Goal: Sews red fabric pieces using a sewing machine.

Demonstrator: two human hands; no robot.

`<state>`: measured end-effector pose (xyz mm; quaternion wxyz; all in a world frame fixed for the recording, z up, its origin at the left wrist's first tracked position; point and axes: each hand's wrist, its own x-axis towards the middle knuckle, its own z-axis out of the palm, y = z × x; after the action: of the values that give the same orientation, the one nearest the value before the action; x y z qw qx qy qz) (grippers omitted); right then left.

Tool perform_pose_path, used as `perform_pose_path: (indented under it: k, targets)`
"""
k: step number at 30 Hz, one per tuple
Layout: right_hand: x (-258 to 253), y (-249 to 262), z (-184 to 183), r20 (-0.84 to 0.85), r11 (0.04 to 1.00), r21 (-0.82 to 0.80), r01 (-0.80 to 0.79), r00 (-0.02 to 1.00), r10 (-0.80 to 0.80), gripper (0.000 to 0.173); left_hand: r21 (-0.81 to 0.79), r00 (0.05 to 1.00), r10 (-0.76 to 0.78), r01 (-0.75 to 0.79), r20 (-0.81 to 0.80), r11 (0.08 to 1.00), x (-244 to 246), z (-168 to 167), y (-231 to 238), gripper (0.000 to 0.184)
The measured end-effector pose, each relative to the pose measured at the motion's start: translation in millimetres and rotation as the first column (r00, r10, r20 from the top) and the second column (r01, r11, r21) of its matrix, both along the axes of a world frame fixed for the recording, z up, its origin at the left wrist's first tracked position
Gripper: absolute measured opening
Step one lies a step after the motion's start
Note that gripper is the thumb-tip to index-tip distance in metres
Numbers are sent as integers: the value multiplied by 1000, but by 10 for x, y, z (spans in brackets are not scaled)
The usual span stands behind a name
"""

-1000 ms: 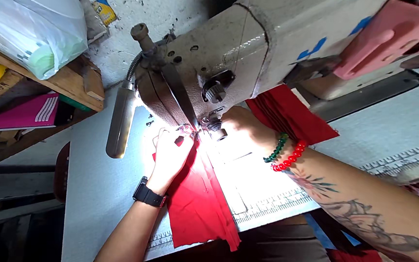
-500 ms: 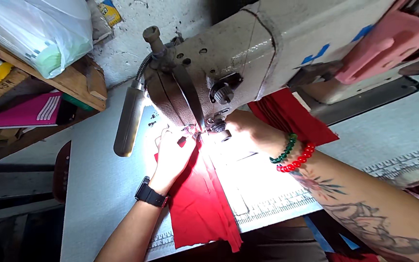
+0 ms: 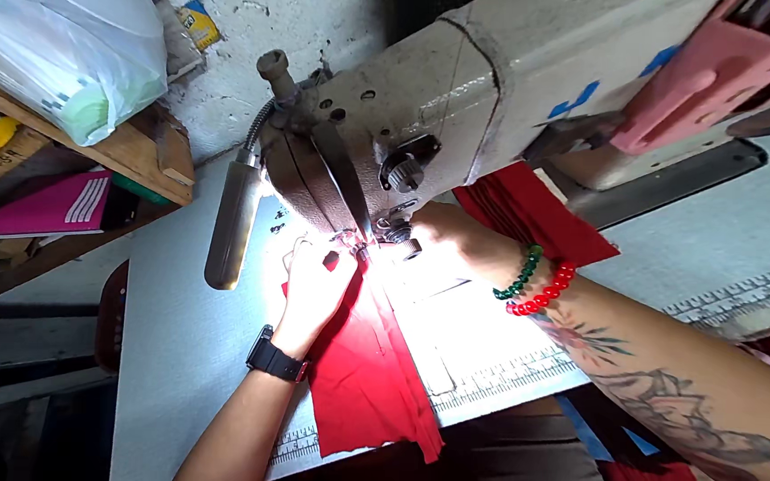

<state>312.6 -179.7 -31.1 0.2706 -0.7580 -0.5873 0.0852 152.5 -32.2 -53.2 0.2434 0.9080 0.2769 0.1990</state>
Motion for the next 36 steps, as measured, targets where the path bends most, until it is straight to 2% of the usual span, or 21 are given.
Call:
perform_pose_path:
  k: [2,7,11,14,21,25,29,32,36]
  targets:
    - [15,-5,-47,18,999,51,-16,1000,15,6,0,1000,-1,1,0,1000,2,-4,4,19]
    - [2,-9,-33,2,999,45,-5,1000,5,6,-14,1000,-16,16,8,1000,0,-36,21,20]
    - [11,36,-5,-11,1000,-11,-6,1000,5,3,5,1000,-26,26,2,1000,0,-22,20,18]
    - [7,65,106,-59,994,-106,-2,998,-4,11,-5,1000,-19,19,-2,1000,-1,-24,17,20]
    - [8,5,-66,18,999,54,4,1000,-5,5,6,1000,-12,12,13,1000,-1,-26,12,18]
    - [10,38,82,-50,999,-44,-28,998,25,9,17,1000,-26,25,17,1000,-5,-40,22,20]
    - [13,13,-37,4,996,84,-30,1000,30,2,-1,1000,-19,19,25,1000,0,-45,20,19]
    - [5,-6,-61,31,997,75,-11,999,9,9,11,999,-32,32,27,999,0,-48,28,19]
    - [9,21,-10,-2,999,41,-14,1000,14,5,13,998,-62,62,29,998,-3,-44,33,19]
